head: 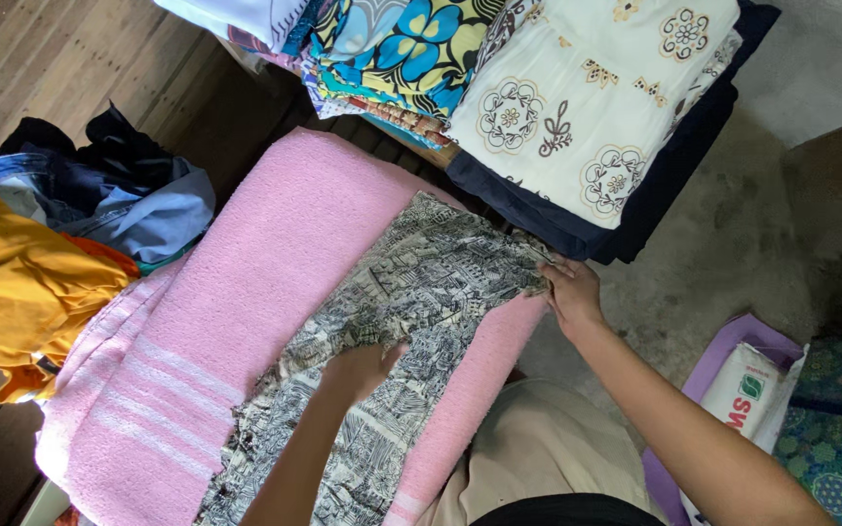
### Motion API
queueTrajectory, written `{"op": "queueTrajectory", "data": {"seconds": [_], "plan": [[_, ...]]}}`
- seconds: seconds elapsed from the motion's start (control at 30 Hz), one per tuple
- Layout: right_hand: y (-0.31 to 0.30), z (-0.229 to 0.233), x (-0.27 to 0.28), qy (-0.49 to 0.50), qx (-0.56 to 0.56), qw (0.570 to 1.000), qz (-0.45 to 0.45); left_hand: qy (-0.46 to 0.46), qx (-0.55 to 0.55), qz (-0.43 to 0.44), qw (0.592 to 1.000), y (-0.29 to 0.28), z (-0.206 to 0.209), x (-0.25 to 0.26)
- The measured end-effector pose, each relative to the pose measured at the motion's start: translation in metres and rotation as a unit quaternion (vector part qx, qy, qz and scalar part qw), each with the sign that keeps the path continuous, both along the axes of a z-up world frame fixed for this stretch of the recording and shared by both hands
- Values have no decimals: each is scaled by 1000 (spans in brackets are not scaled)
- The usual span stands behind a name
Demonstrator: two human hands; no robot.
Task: The person folds multiple pieces of clothing by hand on top of a pink cloth-covered surface, flatly laying each out and smoothing sections before folding them sequentially.
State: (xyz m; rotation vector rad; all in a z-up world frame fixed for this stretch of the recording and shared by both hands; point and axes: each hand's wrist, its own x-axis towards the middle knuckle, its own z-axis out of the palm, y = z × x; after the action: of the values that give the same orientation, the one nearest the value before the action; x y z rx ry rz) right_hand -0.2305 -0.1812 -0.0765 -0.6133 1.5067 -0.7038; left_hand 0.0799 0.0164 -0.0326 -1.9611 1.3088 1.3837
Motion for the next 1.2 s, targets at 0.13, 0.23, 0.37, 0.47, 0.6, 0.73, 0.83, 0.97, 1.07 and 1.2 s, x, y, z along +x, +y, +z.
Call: {"op": "queueTrajectory", "data": {"seconds": [0.13, 0.23, 0.37, 0.47, 0.6, 0.73, 0.83, 0.97, 1.07, 1.2], "plan": [[-3, 8, 3, 90, -58, 989, 101, 113, -393, -85, 909, 17, 35, -19], [-1, -14, -2, 151, -149, 966, 146, 111, -445, -63, 886, 9, 43, -30], [-10, -55, -18, 15, -127, 986, 104, -51, -594, -38, 802, -55, 40, -42], [-10, -43, -16, -89, -40, 994, 40, -73, -556, -56, 826, -96, 31, -76], [17, 33, 32, -48, -107, 992, 42, -53, -492, -41, 868, -113, 28, -96], [57, 85, 79, 17, -250, 892, 376, -140, -221, -182, 948, -99, 42, -85], [53, 85, 84, -38, -214, 883, 416, -146, -275, -38, 949, -64, 46, -80], [29, 67, 65, 102, -281, 889, 347, -149, -422, 104, 888, 2, 40, -79], [-3, 53, 62, 229, -429, 796, 362, -141, -438, 95, 883, 20, 42, -83], [-8, 39, 80, 307, -393, 764, 411, -50, -481, 57, 873, -8, 41, -108]]}}
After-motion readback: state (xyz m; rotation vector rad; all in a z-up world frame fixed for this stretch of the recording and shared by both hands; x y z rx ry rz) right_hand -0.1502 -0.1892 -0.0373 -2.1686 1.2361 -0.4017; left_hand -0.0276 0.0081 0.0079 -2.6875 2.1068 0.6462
